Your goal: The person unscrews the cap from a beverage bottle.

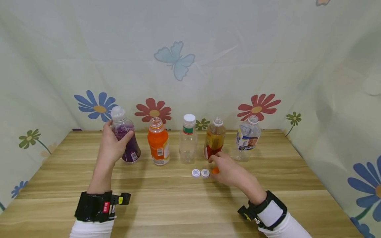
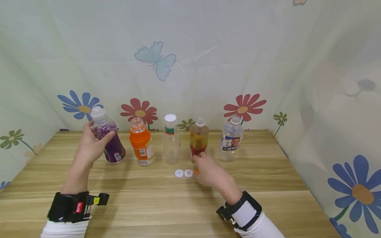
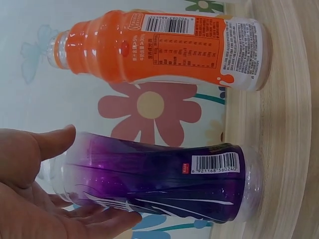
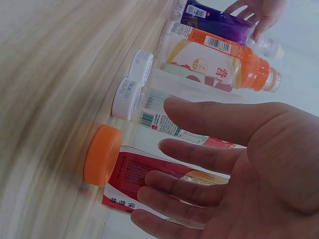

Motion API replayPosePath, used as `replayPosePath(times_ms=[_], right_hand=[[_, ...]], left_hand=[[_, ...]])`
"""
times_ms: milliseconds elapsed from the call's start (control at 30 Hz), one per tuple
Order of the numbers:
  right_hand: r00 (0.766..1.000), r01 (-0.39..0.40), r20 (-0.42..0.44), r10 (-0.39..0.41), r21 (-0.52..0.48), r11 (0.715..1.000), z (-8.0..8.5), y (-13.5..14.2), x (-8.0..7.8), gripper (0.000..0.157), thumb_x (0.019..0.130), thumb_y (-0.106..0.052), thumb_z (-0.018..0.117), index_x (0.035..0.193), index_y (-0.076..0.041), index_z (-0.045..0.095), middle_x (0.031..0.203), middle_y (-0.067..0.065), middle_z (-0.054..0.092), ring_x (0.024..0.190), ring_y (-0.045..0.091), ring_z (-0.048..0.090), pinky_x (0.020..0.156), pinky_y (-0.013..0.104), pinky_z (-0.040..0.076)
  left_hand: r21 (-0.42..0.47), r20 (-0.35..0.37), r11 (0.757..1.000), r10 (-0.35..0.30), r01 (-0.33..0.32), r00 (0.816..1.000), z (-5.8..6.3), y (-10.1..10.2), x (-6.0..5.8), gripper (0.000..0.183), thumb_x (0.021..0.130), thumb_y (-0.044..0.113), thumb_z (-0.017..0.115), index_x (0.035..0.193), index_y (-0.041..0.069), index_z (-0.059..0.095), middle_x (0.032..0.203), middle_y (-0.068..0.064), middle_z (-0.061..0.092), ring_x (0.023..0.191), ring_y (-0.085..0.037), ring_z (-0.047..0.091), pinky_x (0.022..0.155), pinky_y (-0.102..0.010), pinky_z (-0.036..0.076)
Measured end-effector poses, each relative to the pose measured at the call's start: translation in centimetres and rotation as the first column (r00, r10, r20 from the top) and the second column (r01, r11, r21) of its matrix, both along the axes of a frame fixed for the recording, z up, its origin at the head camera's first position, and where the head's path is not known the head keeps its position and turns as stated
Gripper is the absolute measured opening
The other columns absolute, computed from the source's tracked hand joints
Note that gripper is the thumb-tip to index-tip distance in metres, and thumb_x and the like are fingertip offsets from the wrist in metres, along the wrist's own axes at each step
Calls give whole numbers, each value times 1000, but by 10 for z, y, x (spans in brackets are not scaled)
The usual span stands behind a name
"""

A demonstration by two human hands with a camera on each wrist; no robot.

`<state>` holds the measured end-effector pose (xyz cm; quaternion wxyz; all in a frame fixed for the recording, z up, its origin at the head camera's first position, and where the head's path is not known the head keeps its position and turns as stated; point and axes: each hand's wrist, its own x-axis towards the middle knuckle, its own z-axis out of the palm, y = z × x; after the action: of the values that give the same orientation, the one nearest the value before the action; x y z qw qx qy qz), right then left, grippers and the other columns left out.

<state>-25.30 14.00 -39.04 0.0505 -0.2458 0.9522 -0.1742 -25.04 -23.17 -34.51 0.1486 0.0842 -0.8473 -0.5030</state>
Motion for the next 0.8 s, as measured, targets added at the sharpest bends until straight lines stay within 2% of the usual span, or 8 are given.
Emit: replayPosePath(times_ms=[367,700,800], right_hand=[[1000,-14,-13,14,-4,1000,0,1,2,33,87,-9,81,115,-2,66,112,15,61,97,27,56,86,45,50],[1000,-21,-20,21,-13,1000,-2,2,1,32,88,-12,81,114,-2,66,109,14,60,97,26,55,85,44,49],[1000,-20,-21,20,-14,1000,-2,2,0,32,88,-13,81,114,-2,66,109,14,60,97,26,55,85,44,49]], left_hand=[[-23,-5,1000,-10,10,1000,0,-2,1,91,100,24,68,160,-5,7,155,-36,27,141,-53,34,111,-67,30],[45,34,994,-106,104,994,3,-7,5,97,98,27,72,160,0,2,156,-36,24,140,-54,35,106,-72,33],[27,54,992,-128,126,990,7,-9,9,99,97,28,73,160,1,2,156,-37,23,139,-56,35,104,-73,34]])
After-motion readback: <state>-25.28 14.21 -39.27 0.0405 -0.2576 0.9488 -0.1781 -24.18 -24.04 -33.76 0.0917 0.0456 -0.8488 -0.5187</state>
